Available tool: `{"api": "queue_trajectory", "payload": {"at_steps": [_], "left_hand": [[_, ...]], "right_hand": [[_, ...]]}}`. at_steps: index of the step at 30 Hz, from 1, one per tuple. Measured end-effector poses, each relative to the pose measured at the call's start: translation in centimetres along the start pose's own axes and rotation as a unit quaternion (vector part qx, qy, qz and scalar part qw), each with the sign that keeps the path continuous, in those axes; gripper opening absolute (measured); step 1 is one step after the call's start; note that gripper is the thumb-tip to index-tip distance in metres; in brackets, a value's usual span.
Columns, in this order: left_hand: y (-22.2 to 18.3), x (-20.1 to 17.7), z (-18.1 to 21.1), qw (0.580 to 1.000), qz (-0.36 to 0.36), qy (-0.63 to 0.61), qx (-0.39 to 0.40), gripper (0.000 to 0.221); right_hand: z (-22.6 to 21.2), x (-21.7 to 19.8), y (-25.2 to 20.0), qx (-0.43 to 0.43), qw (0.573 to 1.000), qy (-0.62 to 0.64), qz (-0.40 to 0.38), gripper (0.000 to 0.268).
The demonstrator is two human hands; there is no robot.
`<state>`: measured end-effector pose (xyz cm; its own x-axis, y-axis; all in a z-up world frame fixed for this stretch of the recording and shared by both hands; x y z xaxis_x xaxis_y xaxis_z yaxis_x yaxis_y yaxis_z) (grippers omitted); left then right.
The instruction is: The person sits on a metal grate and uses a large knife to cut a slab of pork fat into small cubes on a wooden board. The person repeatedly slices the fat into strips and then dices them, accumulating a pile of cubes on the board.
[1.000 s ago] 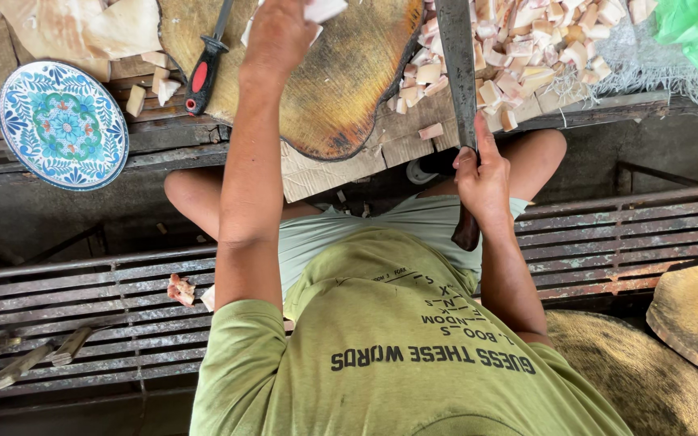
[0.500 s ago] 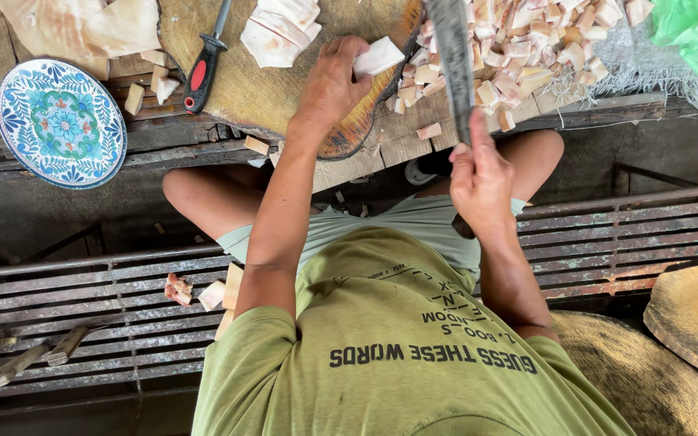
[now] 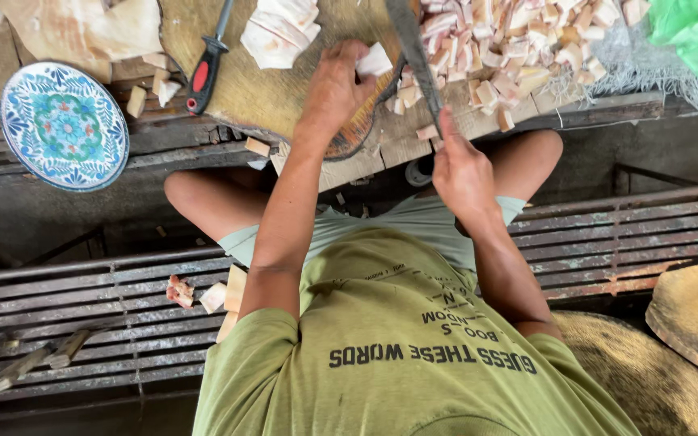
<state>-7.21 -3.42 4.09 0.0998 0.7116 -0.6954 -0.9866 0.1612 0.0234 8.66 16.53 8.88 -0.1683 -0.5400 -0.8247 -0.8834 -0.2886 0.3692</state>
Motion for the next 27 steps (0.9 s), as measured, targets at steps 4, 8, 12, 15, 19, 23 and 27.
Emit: {"api": "queue_trajectory", "payload": {"at_steps": [4,8,12,15,19,23,27], "left_hand": [[0.4,-0.2,0.6,0.999,-0.018,-0.025,-0.028,0.041],[0.5,-0.8,0.7,0.997,-0.032,-0.062,-0.042,0.042],[-0.2,-1.1,0.8,1.0,-0.002,-0.022,0.018,0.043],[0.2,-1.2,1.0,0.999,0.0,-0.014,0.042,0.042],[-1.3,-0.4,0.4,1.0,0.026,-0.004,0.01,0.041],[-3.4,3.3,2.5,0.979,0.04,0.14,0.146,0.032],[-3.1,7.7,4.4,0.909,0.066,0.363,0.197,0.05]], "right_hand": [[-0.3,-3.6,-0.5,0.007,0.988,0.092,0.126,0.067],[-1.8,-4.2,-0.5,-0.025,0.984,0.063,0.165,0.068],[-1.5,1.6,0.1,0.029,0.988,-0.069,-0.136,0.071],[-1.2,0.7,0.1,0.01,0.999,0.022,-0.043,0.071],[0.1,-1.4,-0.4,0.031,0.995,0.076,0.049,0.07],[2.4,-3.0,-0.4,0.1,0.985,0.116,0.083,0.064],[3.7,-3.4,-0.8,0.133,0.973,0.161,0.103,0.064]]}}
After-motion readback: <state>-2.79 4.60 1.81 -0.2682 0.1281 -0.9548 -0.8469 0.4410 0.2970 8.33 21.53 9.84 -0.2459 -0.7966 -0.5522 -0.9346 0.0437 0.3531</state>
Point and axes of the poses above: each hand's wrist, its own y-axis towards the middle knuckle, its own x-axis out of the palm, z = x × y, the point moved 6 cm from there along y, towards the middle knuckle, and after that the axes turned 14 degrees about -x, right-handed, at the moved point
